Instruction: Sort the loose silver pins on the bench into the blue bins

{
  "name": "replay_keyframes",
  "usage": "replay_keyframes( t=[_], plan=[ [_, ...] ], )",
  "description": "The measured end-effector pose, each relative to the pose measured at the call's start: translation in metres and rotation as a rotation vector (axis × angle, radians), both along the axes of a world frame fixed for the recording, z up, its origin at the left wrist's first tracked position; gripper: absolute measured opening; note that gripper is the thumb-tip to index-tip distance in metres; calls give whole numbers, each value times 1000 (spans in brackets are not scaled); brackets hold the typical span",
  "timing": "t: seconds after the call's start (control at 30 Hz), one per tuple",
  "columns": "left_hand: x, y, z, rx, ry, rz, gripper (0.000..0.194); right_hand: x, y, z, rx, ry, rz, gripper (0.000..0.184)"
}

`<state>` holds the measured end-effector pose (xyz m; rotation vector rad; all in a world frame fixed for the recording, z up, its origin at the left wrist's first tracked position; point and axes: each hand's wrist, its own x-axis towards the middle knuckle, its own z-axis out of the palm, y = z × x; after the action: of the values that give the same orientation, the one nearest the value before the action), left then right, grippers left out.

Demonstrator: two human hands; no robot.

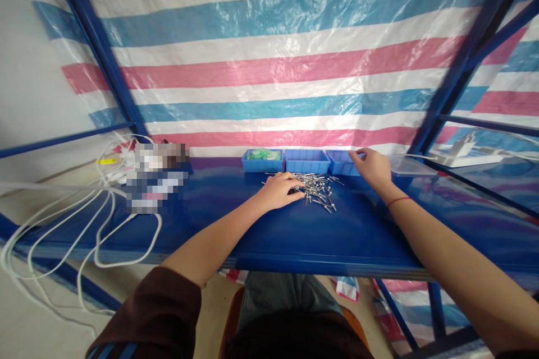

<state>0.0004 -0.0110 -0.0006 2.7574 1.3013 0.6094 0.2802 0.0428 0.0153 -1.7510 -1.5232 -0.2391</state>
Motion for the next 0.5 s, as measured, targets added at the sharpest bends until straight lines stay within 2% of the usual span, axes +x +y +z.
replay_keyframes(
  t=[0.1,0.27,0.33,0.5],
  plan=[
    [0,0,1,26,32,6,30,-17,-6,6,24,-70,124,43],
    [1,-2,3,97,74,28,22,-49,-19,10,-100,-297,599,38],
    [1,-3,3,113,82,47,18,-58,-23,7,-147,-347,734,35],
    [2,-4,4,111,88,87,18,-72,-28,2,-188,-384,826,31]
  ],
)
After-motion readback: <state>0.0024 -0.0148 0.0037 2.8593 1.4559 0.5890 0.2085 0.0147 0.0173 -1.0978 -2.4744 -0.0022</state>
